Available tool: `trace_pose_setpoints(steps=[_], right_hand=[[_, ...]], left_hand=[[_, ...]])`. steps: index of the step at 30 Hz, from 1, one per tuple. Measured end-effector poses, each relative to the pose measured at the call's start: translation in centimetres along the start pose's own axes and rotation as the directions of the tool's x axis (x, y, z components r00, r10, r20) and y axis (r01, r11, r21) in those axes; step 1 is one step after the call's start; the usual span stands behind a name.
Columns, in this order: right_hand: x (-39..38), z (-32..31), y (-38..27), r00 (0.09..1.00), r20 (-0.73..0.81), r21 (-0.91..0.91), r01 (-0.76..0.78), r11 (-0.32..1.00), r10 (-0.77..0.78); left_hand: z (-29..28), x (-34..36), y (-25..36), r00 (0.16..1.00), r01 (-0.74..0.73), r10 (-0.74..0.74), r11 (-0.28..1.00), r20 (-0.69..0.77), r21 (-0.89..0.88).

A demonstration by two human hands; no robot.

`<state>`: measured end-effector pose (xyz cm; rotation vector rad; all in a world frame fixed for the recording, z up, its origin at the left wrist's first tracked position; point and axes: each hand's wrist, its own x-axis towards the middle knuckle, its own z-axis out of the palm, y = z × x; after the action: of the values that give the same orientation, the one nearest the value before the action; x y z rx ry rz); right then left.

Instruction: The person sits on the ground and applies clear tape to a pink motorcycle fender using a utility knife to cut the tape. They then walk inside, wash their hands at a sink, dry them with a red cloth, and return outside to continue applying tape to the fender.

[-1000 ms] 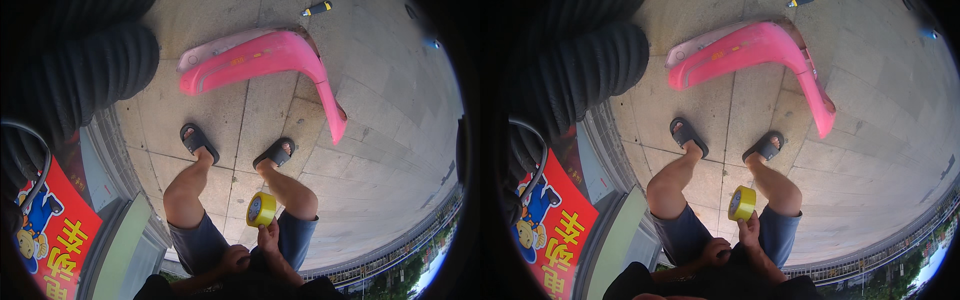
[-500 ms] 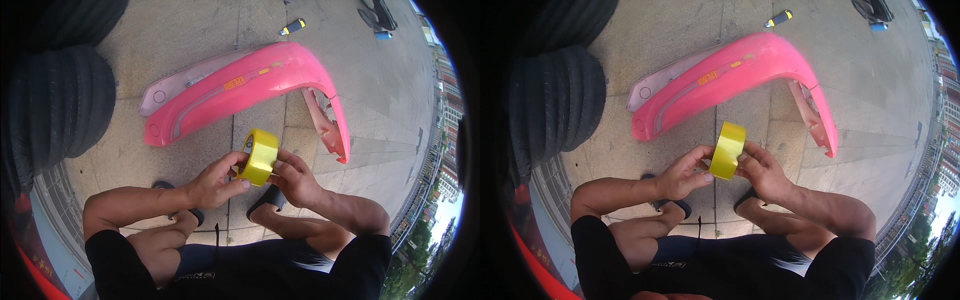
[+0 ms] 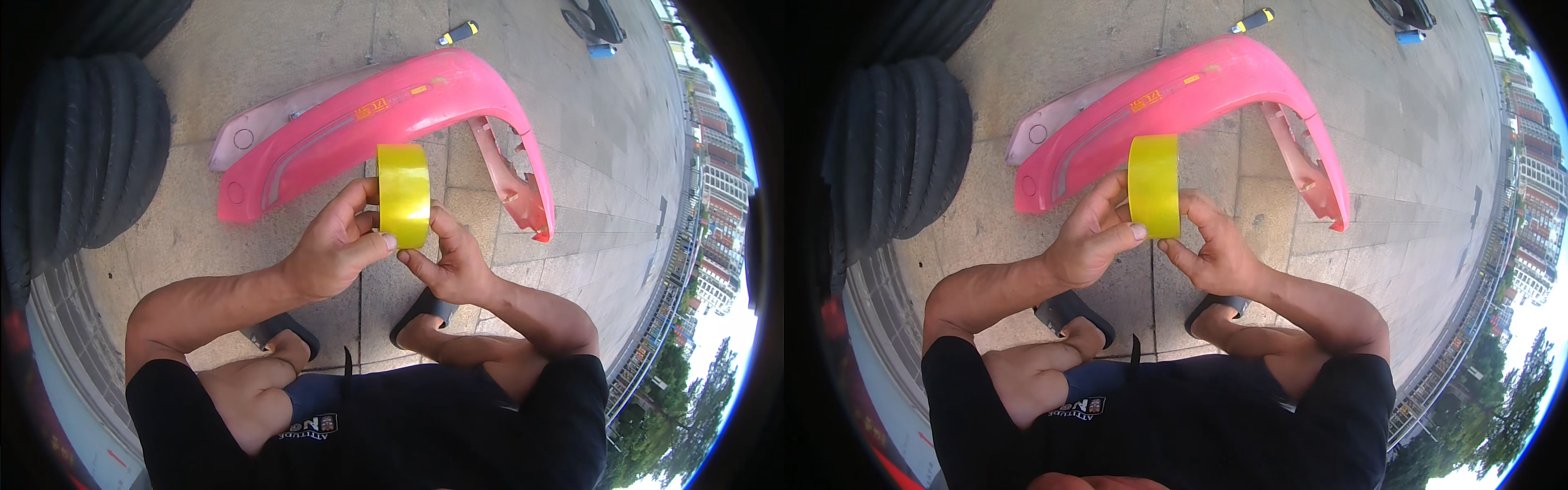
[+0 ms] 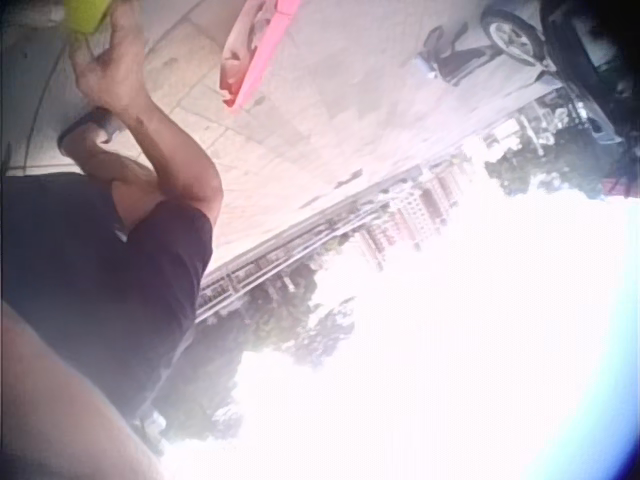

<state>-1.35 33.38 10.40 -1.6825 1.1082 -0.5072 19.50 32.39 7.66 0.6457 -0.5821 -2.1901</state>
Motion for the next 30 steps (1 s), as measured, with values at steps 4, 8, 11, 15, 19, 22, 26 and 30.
trace_pose_setpoints(steps=[4,8,11,15,19,22,26,30], right_hand=[[-1.1,-0.8,0.5,0.998,-0.07,0.103,0.001,0.995,0.006],[-2.1,-1.5,0.3,0.983,0.018,0.585,-0.159,0.796,0.182],[-2.4,-2.2,0.2,0.965,0.067,0.694,-0.227,0.683,0.253],[-2.5,-2.8,0.1,0.922,0.095,0.794,-0.298,0.529,0.376],[-2.2,-3.1,0.0,0.898,0.153,0.884,-0.311,0.348,0.413],[-2.0,-3.5,0.1,0.921,0.199,0.907,-0.302,0.292,0.335],[-2.0,-3.9,-0.1,0.964,0.187,0.889,-0.249,0.384,0.191],[-2.4,-3.8,-0.5,0.987,0.126,0.696,-0.159,0.7,0.099]], left_hand=[[0.6,0.4,-0.3,0.996,-0.085,0.082,0.962,0.022,0.259],[0.0,0.2,-0.6,0.997,0.027,-0.051,0.926,0.053,0.377],[-0.9,0.4,-0.9,0.982,-0.095,0.183,0.696,-0.048,0.711],[-1.1,0.9,-1.5,0.966,-0.232,0.227,0.549,0.124,0.803],[0.0,1.3,-2.2,0.947,-0.321,0.164,0.498,0.276,0.805],[0.3,1.8,-2.7,0.96,-0.277,0.136,0.57,0.244,0.773],[-0.4,2.6,-2.9,0.954,-0.287,0.142,0.692,0.266,0.662],[-0.7,3.1,-3.3,0.964,-0.248,0.143,0.794,0.225,0.555]])
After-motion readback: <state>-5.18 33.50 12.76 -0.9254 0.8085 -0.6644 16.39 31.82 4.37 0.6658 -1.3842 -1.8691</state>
